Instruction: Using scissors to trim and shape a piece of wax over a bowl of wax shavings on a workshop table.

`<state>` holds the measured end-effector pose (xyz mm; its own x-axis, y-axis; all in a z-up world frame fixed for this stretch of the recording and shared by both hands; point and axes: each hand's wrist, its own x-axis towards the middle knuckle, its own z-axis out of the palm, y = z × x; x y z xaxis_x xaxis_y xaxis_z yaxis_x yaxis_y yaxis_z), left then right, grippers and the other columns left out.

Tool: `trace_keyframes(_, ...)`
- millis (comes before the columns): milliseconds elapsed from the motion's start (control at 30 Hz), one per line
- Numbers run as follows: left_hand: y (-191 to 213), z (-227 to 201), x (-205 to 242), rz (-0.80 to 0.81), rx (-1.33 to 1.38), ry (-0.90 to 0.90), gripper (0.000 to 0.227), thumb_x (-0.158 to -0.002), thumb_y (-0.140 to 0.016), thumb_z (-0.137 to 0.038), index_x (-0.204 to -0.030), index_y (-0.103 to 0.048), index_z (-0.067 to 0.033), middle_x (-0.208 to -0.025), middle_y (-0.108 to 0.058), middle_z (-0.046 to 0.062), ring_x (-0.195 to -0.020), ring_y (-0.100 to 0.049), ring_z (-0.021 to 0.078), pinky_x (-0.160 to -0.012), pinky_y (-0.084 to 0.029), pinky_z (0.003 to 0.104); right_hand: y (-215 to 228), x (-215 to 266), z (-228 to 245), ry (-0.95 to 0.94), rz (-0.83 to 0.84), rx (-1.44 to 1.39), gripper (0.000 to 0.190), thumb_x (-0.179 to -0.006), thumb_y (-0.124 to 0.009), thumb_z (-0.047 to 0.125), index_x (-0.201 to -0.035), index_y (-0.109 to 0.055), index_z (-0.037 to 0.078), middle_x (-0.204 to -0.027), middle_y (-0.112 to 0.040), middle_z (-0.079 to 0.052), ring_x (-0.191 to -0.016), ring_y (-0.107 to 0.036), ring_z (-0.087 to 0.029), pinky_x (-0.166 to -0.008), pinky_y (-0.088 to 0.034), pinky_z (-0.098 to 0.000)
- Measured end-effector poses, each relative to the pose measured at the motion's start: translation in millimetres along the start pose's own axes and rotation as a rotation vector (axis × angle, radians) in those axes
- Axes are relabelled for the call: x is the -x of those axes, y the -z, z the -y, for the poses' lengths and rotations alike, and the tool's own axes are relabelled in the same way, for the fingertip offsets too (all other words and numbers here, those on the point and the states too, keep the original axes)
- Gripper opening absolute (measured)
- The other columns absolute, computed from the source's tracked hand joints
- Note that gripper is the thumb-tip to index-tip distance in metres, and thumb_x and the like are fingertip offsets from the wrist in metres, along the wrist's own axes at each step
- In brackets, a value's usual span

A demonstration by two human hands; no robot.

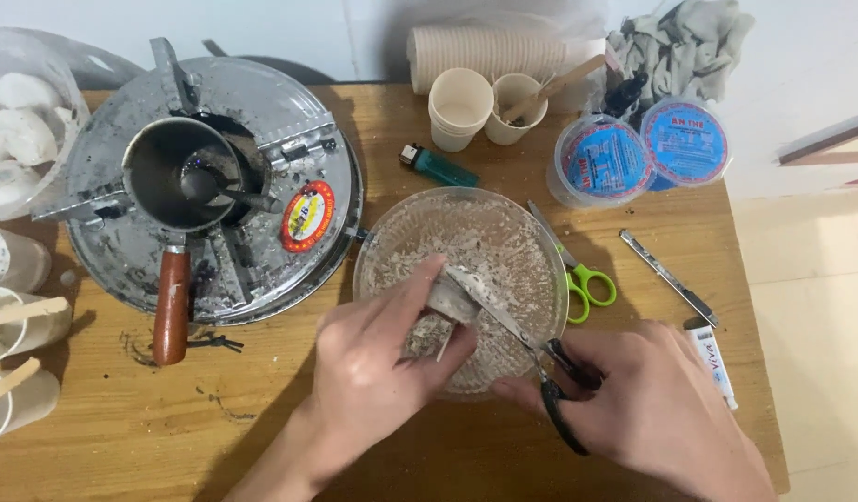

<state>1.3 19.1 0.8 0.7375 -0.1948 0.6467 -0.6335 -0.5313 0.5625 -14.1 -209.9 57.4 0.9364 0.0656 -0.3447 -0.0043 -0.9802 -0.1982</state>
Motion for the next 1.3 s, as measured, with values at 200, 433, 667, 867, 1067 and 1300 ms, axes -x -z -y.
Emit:
trace_keyframes(200,0,1,5,0.01,0.022,-0.023,0.062,-0.084,-0.092,-0.01,-0.128,-0.057,0.0132,-0.097,-0.077,0.018,-0.077,-0.077,0.0233,-0.066,-0.065,0.034,16,3,15,-0.138,0.1,0.016,0.07,-0.054,-0.098,0.081,-0.056,-0.058,0.024,-0.048,-0.064,0.01,-0.052,-0.059,-0.015,-0.059,-0.045,-0.0307)
trace_keyframes(433,1,-5,6,0.029,-0.057,-0.074,0.056,-0.089,-0.089,-0.015,-0.128,-0.059,0.0136,-0.115,-0.077,0.021,-0.081,-0.077,0.0196,-0.065,-0.062,0.03,1,4,5,-0.003,-0.131,0.062,0.067,-0.057,-0.09,0.081,-0.053,-0.055,0.024,-0.043,-0.06,0.003,-0.048,-0.054,-0.028,-0.053,-0.042,-0.0414)
trace_keyframes(667,3,4,4,-0.006,-0.056,-0.072,0.059,-0.087,-0.092,-0.008,-0.128,-0.057,0.0162,-0.09,-0.075,0.015,-0.069,-0.071,0.0181,-0.058,-0.062,0.029,-1,5,1,0.171,-0.204,-0.109,0.065,-0.068,-0.092,0.065,-0.052,-0.05,0.018,-0.04,-0.048,0.002,-0.043,-0.04,-0.023,-0.046,-0.037,-0.0372)
trace_keyframes(867,5,5,2,-0.004,-0.044,-0.03,0.057,-0.086,-0.091,-0.014,-0.126,-0.06,0.0123,-0.096,-0.076,0.016,-0.072,-0.073,0.0195,-0.062,-0.06,0.032,0,5,4,-0.06,-0.011,-0.025,0.065,-0.064,-0.091,0.076,-0.053,-0.057,0.022,-0.044,-0.058,0.002,-0.05,-0.046,-0.023,-0.054,-0.043,-0.0348)
trace_keyframes(1067,-4,-2,10,0.024,-0.039,-0.078,0.058,-0.088,-0.09,-0.012,-0.128,-0.058,0.0135,-0.094,-0.076,0.015,-0.066,-0.07,0.0173,-0.051,-0.057,0.028,6,5,15,-0.118,-0.02,0.064,0.072,-0.058,-0.088,0.086,-0.055,-0.054,0.023,-0.048,-0.06,0.006,-0.051,-0.055,-0.023,-0.055,-0.041,-0.0381)
trace_keyframes(1300,2,-3,5,-0.004,-0.066,-0.041,0.06,-0.087,-0.091,-0.014,-0.128,-0.057,0.0145,-0.102,-0.078,0.022,-0.079,-0.078,0.0253,-0.07,-0.066,0.035,-14,9,-1,0.053,-0.177,-0.075,0.07,-0.064,-0.09,0.074,-0.048,-0.052,0.017,-0.041,-0.046,-0.004,-0.048,-0.036,-0.028,-0.048,-0.038,-0.0396)
